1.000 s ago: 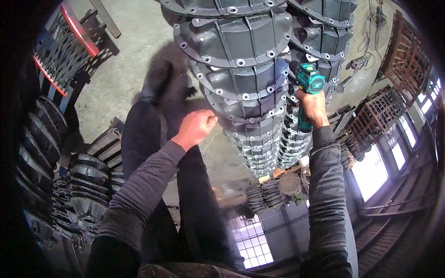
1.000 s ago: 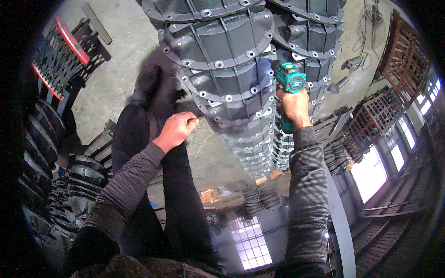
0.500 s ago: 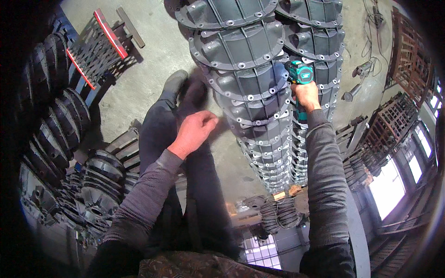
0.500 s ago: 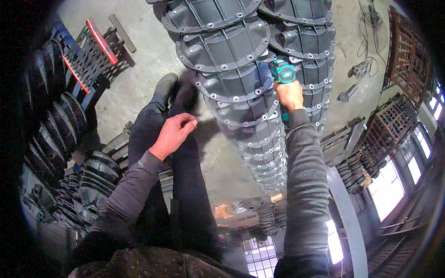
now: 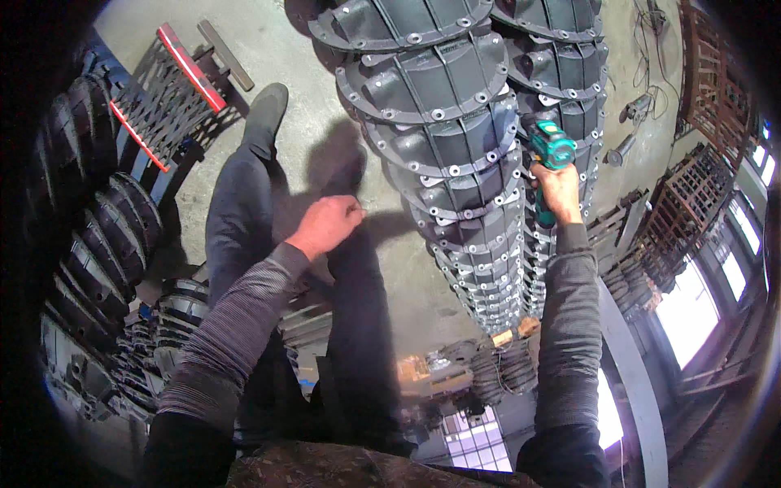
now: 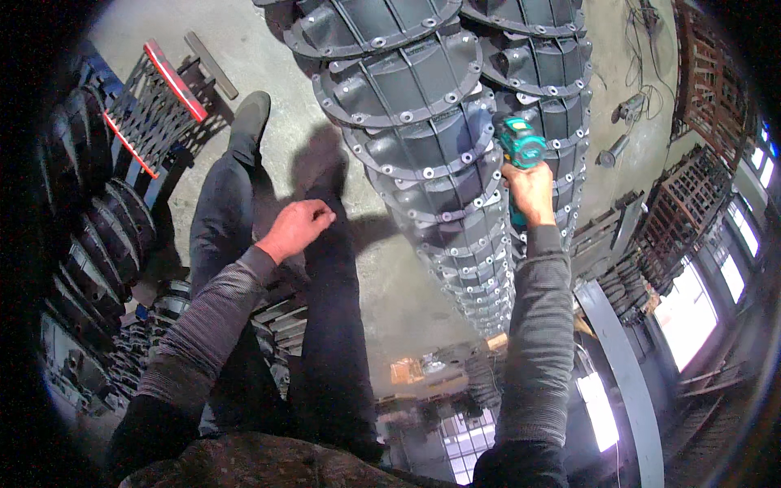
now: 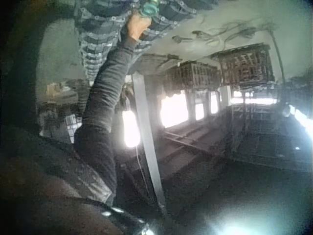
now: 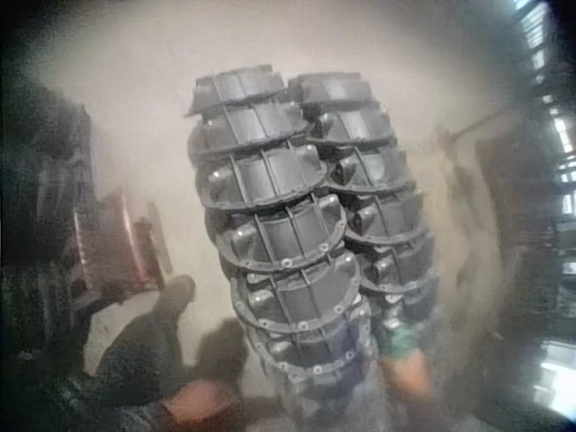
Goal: The person uses a cordless impact driver to fasten bolts on a stack of large circular metal components in a workshop. They move between stacks, tighten multiple bolts, then walk across the floor and place the tool on a shelf.
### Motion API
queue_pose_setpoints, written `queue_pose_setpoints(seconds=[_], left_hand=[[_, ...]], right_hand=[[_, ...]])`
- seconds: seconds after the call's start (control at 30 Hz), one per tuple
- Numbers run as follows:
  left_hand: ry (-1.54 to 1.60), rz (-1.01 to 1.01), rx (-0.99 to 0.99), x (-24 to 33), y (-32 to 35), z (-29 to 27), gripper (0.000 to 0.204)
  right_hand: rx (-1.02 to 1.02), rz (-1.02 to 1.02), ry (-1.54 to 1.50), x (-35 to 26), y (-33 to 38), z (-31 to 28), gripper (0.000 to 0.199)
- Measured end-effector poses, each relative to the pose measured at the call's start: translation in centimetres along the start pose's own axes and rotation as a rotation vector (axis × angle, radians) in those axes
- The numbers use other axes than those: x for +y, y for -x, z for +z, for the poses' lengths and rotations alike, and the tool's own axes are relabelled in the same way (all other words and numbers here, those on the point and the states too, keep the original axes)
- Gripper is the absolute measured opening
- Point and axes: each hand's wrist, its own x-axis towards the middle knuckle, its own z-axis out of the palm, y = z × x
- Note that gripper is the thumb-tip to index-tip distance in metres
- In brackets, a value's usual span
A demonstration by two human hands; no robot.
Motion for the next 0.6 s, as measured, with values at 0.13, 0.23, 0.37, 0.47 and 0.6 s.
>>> queue_pose_setpoints(seconds=[0.13,0.23,0.37,0.47,0.6], left_hand=[[-0.089,0.036,0.018,-1.6,-1.8,-1.5,0.03],[-0.124,0.021,0.034,-1.7,-3.5,-2.7,0.029],[-0.153,0.006,0.079,-1.7,-5.4,-4.1,0.029],[-0.116,0.047,0.101,-1.3,-5.8,-4.4,0.03],[-0.087,0.059,0.087,-0.7,-5.7,-4.8,0.032]], right_hand=[[-0.017,0.037,-0.127,-1.1,5.3,-1.2,0.011],[-0.076,0.053,-0.269,-1.9,9.9,1.8,0.016],[-0.072,0.234,-0.32,-3.3,13.8,9.7,0.026],[-0.063,0.243,-0.476,-4.5,14.6,14.3,0.015],[-0.073,0.325,-0.385,-5.5,14.6,17.7,0.016]])
